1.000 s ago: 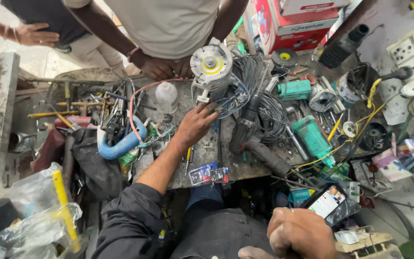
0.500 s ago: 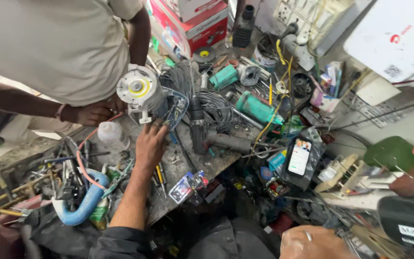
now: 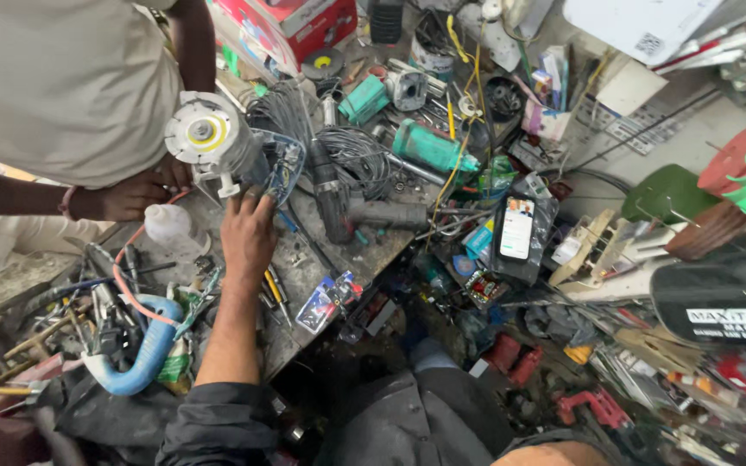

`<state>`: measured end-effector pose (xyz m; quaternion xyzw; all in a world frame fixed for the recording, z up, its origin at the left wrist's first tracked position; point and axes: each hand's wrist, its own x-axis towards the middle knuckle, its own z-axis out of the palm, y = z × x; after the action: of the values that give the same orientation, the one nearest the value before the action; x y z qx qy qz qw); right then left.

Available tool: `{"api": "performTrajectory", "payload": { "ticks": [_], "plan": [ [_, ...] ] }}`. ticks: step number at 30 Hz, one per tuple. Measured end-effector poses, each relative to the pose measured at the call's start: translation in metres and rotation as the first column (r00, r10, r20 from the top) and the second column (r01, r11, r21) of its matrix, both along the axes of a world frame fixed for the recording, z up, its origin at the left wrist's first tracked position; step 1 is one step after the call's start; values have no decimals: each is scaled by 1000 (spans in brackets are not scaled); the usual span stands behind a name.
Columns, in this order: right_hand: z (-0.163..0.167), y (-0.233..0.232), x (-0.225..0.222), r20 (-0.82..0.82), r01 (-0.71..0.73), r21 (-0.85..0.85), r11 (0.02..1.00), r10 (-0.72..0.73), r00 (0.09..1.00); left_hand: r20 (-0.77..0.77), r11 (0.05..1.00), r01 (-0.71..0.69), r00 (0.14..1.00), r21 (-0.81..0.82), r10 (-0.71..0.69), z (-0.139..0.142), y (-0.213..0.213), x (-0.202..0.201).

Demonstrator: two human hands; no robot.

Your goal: The person repairs an electric mixer on a cluttered workbench. They unscrew and remove parts from the mixer base using a screwdriver, handle its wiring and components, and use a power drill and a blue rotary tool on the appliance while a bystander watches.

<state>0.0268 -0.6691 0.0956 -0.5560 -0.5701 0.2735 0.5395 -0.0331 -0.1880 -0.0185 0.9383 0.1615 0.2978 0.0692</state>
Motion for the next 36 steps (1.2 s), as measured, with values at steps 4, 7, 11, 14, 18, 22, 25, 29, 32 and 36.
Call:
{"api": "performTrajectory", "payload": {
  "ticks": [4, 7, 11, 14, 18, 22, 25, 29, 32, 36],
  "plan": [
    [-19, 24, 26, -4, -162, -99, 982, 162, 987, -47, 1000, -15, 999, -6, 15, -6, 18, 9],
    [-6, 59, 52, 49, -185, -44, 982, 187, 981, -33, 1000, 2, 999, -15, -3, -11, 28, 22],
    [16, 136, 90, 100, 75, 185, 980, -94, 991, -53, 997, -30, 998, -65, 27, -18, 39, 31],
    [0, 223, 130, 99, 220, -162, 962, -205, 974, -13, 998, -40, 999, -43, 39, -21, 45, 42],
    [-55, 308, 161, 183, 196, -338, 920, -140, 973, -27, 997, -63, 998, -34, 62, -21, 47, 58],
    [-102, 363, 170, 471, 49, -147, 988, 26, 882, 2, 997, -72, 997, 9, 72, -16, 55, 71],
    [-131, 412, 159, 582, 156, -268, 951, 31, 812, -8, 997, -76, 997, -5, 76, -16, 58, 70],
    [-164, 464, 127, 709, 252, -256, 933, 4, 705, -34, 996, -81, 996, -45, 79, -24, 70, 57],
    [-173, 489, 96, 787, 316, -273, 909, 21, 617, 27, 996, -80, 996, -29, 81, -28, 82, 41],
    [-169, 506, 65, 799, 237, -81, 968, -79, 596, -38, 997, -68, 997, -39, 67, -23, 103, 15]
  ]
}}
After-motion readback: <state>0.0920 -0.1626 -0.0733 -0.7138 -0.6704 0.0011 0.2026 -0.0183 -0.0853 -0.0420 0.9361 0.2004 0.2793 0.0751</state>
